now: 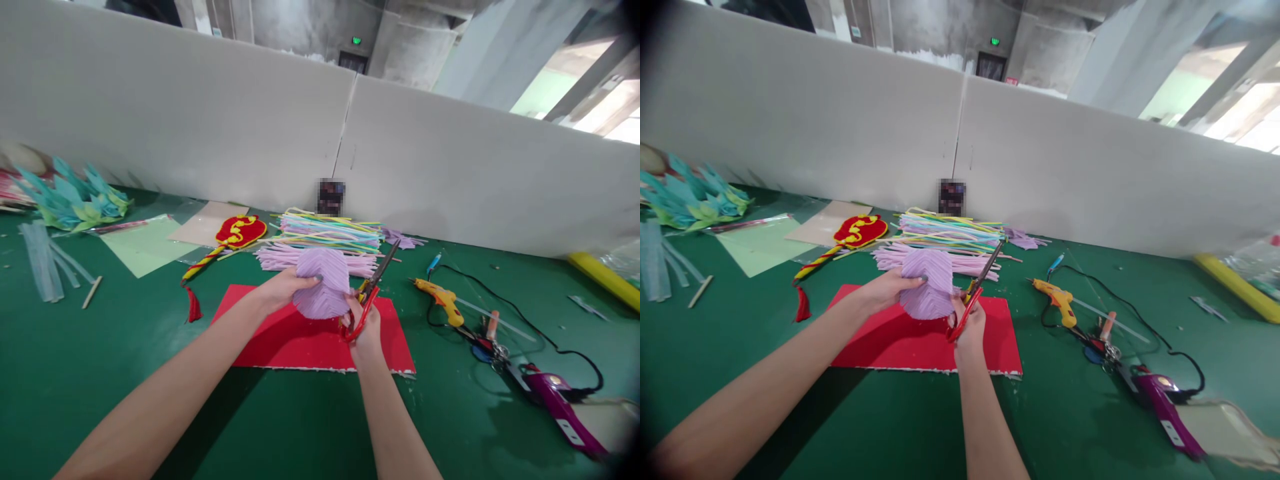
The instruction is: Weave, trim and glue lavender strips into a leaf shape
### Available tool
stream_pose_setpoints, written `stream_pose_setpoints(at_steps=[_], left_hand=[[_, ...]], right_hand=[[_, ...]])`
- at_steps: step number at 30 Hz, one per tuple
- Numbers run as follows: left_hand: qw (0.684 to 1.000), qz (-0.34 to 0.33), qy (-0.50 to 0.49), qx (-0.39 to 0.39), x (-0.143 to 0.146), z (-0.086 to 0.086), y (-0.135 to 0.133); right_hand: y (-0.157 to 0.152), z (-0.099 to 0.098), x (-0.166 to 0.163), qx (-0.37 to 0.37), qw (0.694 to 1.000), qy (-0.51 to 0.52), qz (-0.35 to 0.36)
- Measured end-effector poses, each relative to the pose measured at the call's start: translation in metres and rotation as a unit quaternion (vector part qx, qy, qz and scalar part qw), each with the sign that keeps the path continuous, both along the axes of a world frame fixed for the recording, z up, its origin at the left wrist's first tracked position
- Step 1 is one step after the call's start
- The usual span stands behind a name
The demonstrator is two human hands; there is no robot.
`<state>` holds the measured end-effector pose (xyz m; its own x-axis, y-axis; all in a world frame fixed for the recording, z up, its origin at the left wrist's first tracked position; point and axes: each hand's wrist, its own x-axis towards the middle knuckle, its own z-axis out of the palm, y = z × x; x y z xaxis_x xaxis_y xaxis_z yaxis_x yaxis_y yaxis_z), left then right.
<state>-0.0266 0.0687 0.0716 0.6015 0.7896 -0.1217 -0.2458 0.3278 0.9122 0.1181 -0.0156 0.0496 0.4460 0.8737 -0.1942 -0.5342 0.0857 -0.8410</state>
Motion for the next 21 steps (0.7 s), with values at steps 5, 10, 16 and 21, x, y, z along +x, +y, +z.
stream_pose_setpoints(at_steps=[5, 10, 16, 21], left_hand=[[1.000, -0.004, 0.005, 0.010, -0.002, -0.001, 0.002], [1.000, -0.002, 0.017, -0.004, -0.002, 0.006, -0.003], [0.995, 0.085, 0.047, 0.010, 0.002, 0.008, -0.003], [0.994, 0.040, 0.100, 0.035, -0.002, 0.010, -0.003]], right_hand=[[-0.001, 0.000, 0.000, 0.002, 1.000, 0.003, 0.005], [-0.001, 0.000, 0.001, -0.008, 1.000, -0.011, -0.002], [-0.001, 0.002, 0.001, -0.027, 0.998, -0.063, -0.004], [-0.002, 0.004, 0.005, -0.033, 0.994, -0.103, -0.022]])
